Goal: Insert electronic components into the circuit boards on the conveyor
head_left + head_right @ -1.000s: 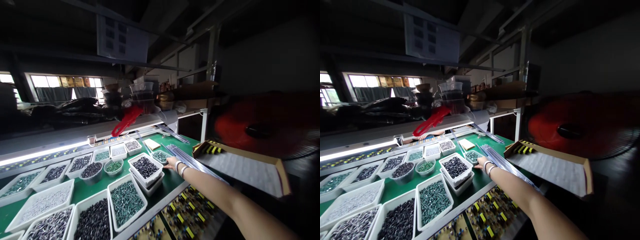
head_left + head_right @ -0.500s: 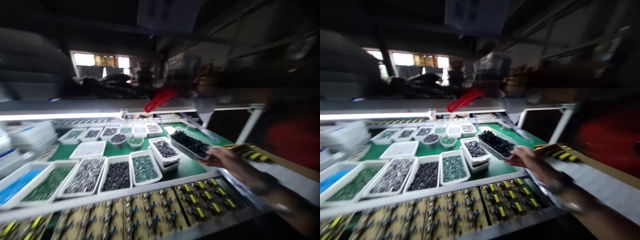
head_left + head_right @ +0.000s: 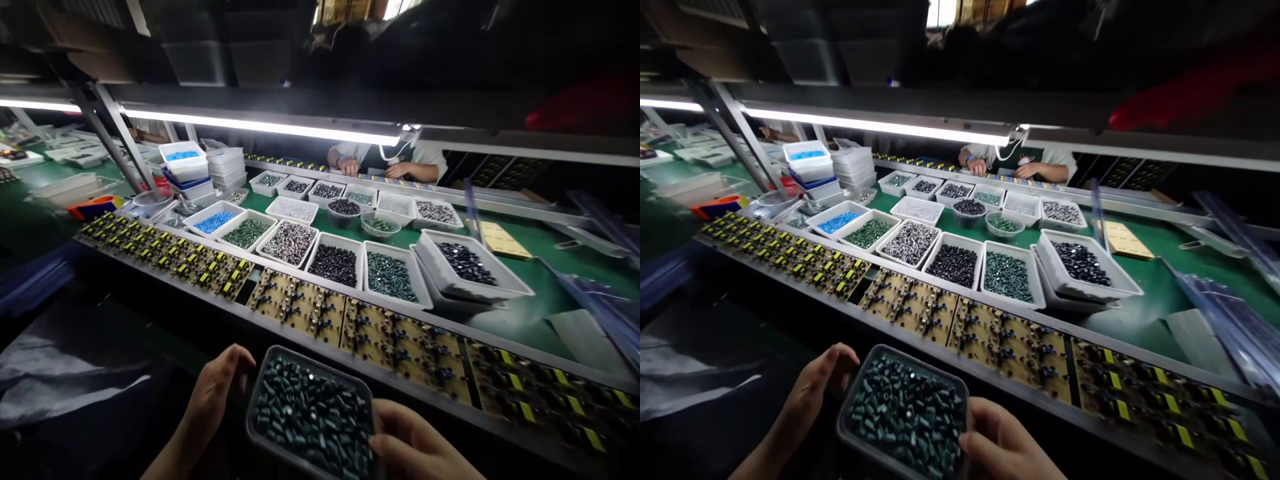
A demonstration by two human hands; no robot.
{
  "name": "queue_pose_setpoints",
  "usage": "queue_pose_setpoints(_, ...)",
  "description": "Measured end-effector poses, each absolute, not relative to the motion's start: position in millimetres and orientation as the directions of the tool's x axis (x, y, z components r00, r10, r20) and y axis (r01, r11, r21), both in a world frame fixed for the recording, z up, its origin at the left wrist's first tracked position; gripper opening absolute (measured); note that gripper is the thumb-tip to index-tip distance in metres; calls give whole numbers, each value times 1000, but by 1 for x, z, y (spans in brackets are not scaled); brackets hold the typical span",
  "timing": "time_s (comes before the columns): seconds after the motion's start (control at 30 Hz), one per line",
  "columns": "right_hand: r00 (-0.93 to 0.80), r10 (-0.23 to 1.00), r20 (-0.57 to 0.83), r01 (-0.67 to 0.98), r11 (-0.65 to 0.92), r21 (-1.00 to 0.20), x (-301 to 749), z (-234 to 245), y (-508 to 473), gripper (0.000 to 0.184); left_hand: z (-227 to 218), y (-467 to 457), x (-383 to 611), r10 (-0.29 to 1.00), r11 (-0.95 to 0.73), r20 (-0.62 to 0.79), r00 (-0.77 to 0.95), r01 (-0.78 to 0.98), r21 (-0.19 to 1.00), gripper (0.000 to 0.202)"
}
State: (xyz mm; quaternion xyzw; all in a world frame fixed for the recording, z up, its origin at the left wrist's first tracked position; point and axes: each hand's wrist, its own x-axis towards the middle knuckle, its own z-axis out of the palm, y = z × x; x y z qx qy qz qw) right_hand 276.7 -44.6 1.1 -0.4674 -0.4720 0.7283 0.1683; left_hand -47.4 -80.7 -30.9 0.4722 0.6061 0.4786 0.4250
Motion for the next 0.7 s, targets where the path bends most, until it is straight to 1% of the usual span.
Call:
queue_pose_setpoints(0.07, -535, 652, -537, 197, -522, -830, 255, -9, -42, 47, -29, -82, -55, 979, 172, -154, -132, 138, 976, 47)
queue_pose_setpoints(0.13, -562, 637, -528, 229, -494, -839, 244, -14, -35, 48, -32, -81, -59, 976, 198, -180, -120, 158, 967, 39)
queue_pose_setpoints(0.17, -577, 640, -508, 276, -432, -858, 244, -14, -31, 46, -34, -80, -59, 976, 197, -175, -127, 186, 963, 37)
queue_pose_setpoints(0.2, -590, 647, -483, 355, -329, -875, 245, -13, -27, 44, -36, -79, -59, 977, 189, -162, -136, 220, 957, 35)
queue_pose_setpoints(0.23, -594, 668, -449, 455, -181, -872, 247, -10, -22, 44, -38, -77, -58, 980, 175, -143, -141, 256, 951, 33)
queue_pose_setpoints(0.27, -584, 706, -399, 557, -8, -830, 250, -6, -19, 45, -39, -75, -57, 982, 156, -116, -147, 292, 944, 32)
queue_pose_setpoints(0.3, -566, 757, -327, 643, 157, -749, 252, -2, -15, 46, -41, -74, -55, 985, 133, -87, -152, 327, 936, 31)
queue_pose_setpoints(0.33, -552, 799, -238, 699, 288, -655, 252, 3, -13, 46, -41, -72, -53, 987, 106, -53, -154, 358, 928, 29)
queue_pose_setpoints(0.37, -554, 820, -145, 721, 387, -574, 249, 7, -11, 44, -42, -71, -52, 987, 79, -19, -158, 387, 919, 28)
queue_pose_setpoints(0.4, -577, 815, -56, 715, 471, -517, 243, 10, -9, 40, -42, -70, -50, 987, 55, 13, -161, 413, 909, 26)
queue_pose_setpoints(0.47, -665, 744, 67, 653, 623, -431, 223, 13, -5, 25, -43, -69, -49, 985, 25, 55, -164, 452, 892, 24)
queue_pose_setpoints(0.5, -714, 694, 98, 617, 689, -380, 211, 13, -3, 19, -43, -68, -49, 984, 17, 67, -164, 467, 884, 24)
queue_pose_setpoints(0.57, -772, 623, 123, 583, 772, -252, 186, 12, 2, 20, -44, -67, -51, 985, -9, 95, -144, 505, 863, 23)
queue_pose_setpoints(0.63, -796, 595, 108, 581, 802, -140, 169, 10, 6, 24, -44, -66, -56, 985, -68, 146, -96, 561, 825, 23)
queue_pose_setpoints(0.7, -810, 580, 89, 576, 815, -67, 160, 7, 8, 22, -44, -64, -63, 973, -147, 227, -46, 635, 759, 25)
